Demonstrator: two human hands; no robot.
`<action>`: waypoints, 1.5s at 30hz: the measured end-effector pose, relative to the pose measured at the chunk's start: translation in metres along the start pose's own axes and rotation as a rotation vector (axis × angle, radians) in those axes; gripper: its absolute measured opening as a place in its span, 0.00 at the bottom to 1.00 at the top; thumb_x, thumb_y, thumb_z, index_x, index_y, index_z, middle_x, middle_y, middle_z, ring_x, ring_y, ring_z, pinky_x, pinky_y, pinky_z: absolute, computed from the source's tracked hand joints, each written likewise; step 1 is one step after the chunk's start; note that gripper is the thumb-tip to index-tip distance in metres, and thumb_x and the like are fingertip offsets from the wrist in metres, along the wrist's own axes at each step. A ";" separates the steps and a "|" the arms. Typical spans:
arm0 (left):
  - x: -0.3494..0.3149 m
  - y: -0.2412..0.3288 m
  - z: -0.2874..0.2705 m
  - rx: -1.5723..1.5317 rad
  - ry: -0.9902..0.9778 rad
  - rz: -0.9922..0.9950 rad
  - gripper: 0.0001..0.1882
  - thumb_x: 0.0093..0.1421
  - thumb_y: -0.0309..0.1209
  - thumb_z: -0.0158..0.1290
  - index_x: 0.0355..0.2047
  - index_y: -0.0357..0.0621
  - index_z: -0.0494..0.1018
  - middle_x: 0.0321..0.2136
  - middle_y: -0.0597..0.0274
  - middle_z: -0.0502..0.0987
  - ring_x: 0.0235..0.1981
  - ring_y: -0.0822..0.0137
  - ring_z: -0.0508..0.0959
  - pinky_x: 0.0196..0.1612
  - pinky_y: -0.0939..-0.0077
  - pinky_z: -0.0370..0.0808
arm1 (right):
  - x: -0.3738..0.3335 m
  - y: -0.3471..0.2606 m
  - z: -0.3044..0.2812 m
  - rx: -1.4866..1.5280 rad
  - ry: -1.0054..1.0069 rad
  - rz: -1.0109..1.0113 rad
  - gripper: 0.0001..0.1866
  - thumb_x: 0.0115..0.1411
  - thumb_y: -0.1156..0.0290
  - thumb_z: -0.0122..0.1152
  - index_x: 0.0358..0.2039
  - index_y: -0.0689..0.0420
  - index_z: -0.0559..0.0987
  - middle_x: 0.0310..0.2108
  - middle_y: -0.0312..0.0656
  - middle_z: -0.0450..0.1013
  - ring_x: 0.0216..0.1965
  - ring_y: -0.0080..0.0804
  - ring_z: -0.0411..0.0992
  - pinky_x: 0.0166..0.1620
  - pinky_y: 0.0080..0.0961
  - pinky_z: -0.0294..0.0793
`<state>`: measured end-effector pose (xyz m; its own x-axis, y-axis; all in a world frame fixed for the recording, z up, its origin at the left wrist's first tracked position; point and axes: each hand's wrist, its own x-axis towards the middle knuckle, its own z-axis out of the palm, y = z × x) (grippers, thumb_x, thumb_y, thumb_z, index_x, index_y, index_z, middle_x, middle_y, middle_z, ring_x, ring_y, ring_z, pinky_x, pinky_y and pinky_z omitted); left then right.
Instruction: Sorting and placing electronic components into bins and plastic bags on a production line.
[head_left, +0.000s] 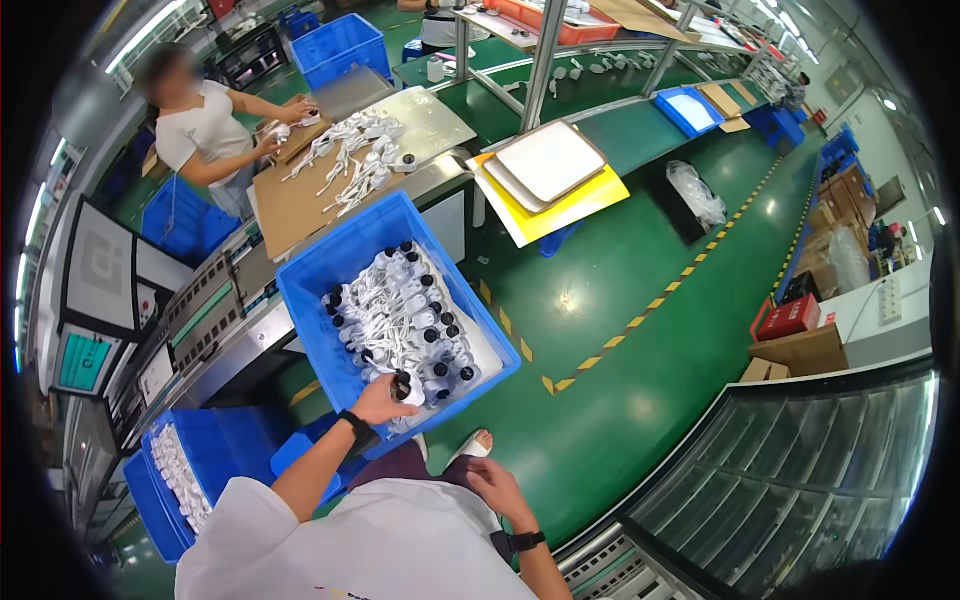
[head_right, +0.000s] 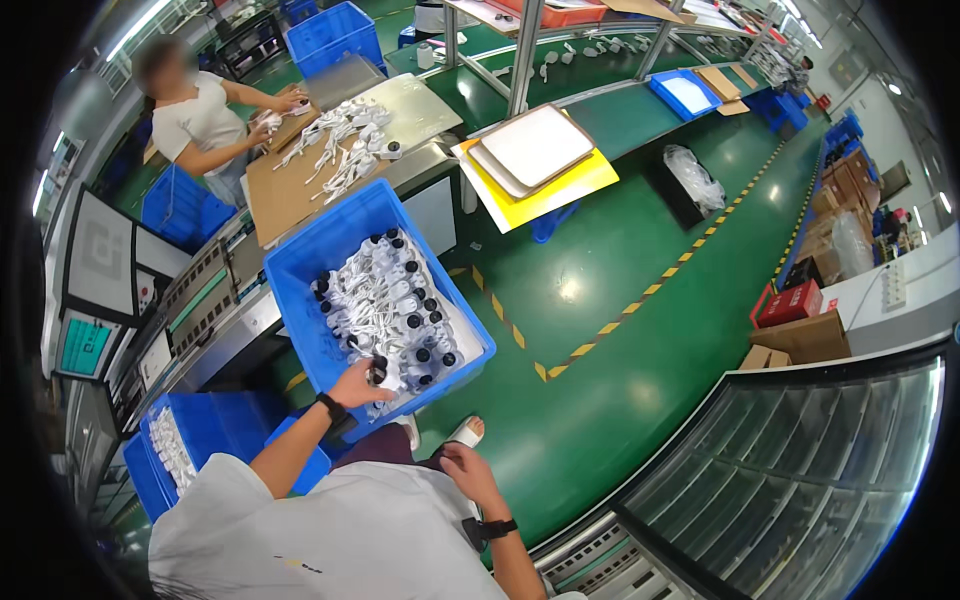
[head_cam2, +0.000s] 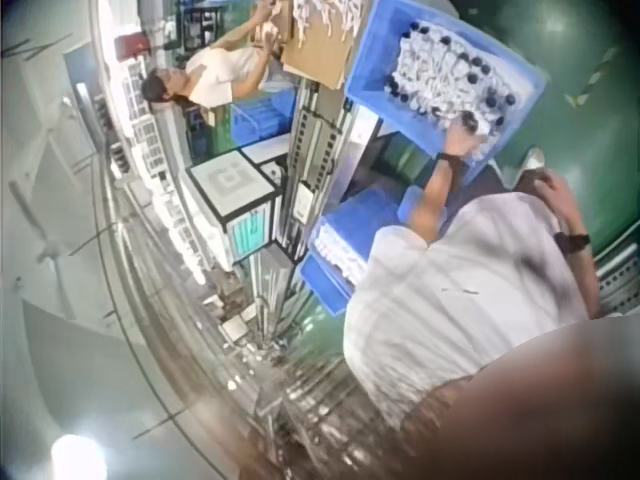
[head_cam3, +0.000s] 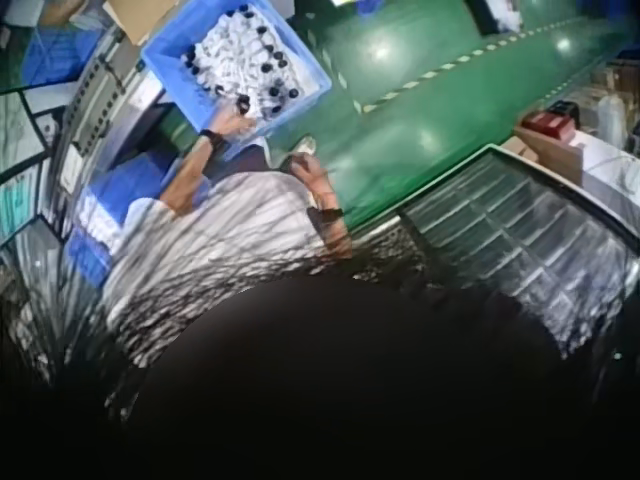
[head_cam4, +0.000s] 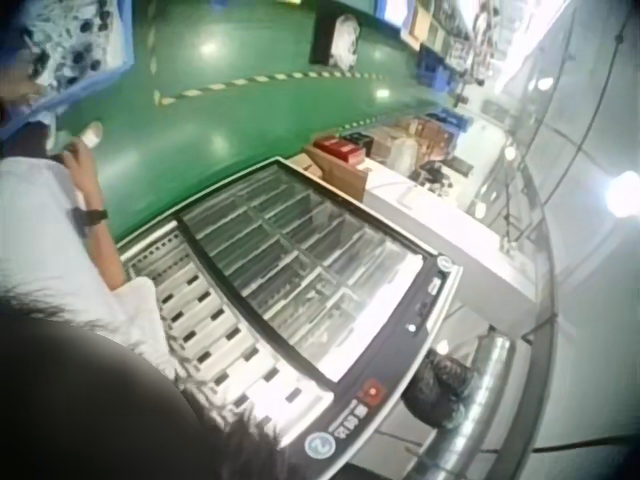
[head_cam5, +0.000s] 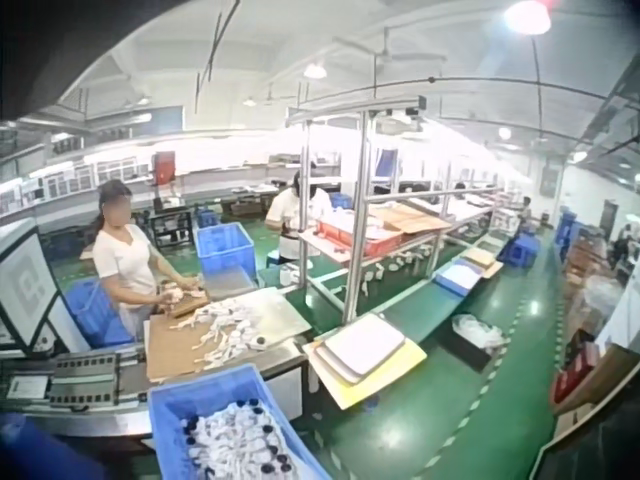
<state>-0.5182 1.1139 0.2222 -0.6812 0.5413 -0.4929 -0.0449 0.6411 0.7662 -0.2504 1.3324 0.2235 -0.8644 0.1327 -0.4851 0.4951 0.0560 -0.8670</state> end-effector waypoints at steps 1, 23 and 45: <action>0.004 -0.004 0.006 -0.003 0.010 -0.004 0.42 0.43 0.52 0.71 0.50 0.34 0.74 0.45 0.49 0.79 0.48 0.55 0.78 0.51 0.65 0.74 | -0.004 0.008 -0.007 -0.004 -0.010 -0.004 0.21 0.64 0.65 0.63 0.53 0.63 0.75 0.45 0.47 0.79 0.44 0.34 0.79 0.48 0.29 0.78; 0.095 -0.136 0.076 0.511 -0.381 -0.114 0.33 0.42 0.51 0.66 0.43 0.39 0.80 0.42 0.43 0.82 0.43 0.49 0.82 0.49 0.57 0.78 | -0.034 0.013 -0.018 -0.354 0.053 0.201 0.20 0.62 0.65 0.63 0.51 0.64 0.77 0.43 0.49 0.80 0.45 0.37 0.80 0.49 0.30 0.78; 0.077 -0.094 -0.029 0.291 -0.078 0.054 0.31 0.55 0.36 0.66 0.56 0.44 0.67 0.32 0.56 0.81 0.23 0.64 0.81 0.24 0.68 0.78 | 0.000 -0.004 -0.016 -0.355 0.083 0.247 0.19 0.63 0.66 0.62 0.51 0.63 0.77 0.42 0.47 0.80 0.44 0.33 0.79 0.50 0.28 0.77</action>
<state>-0.5870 1.0793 0.1241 -0.6183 0.6119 -0.4933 0.2087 0.7329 0.6476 -0.2509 1.3478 0.2292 -0.7132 0.2633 -0.6496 0.6983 0.3469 -0.6261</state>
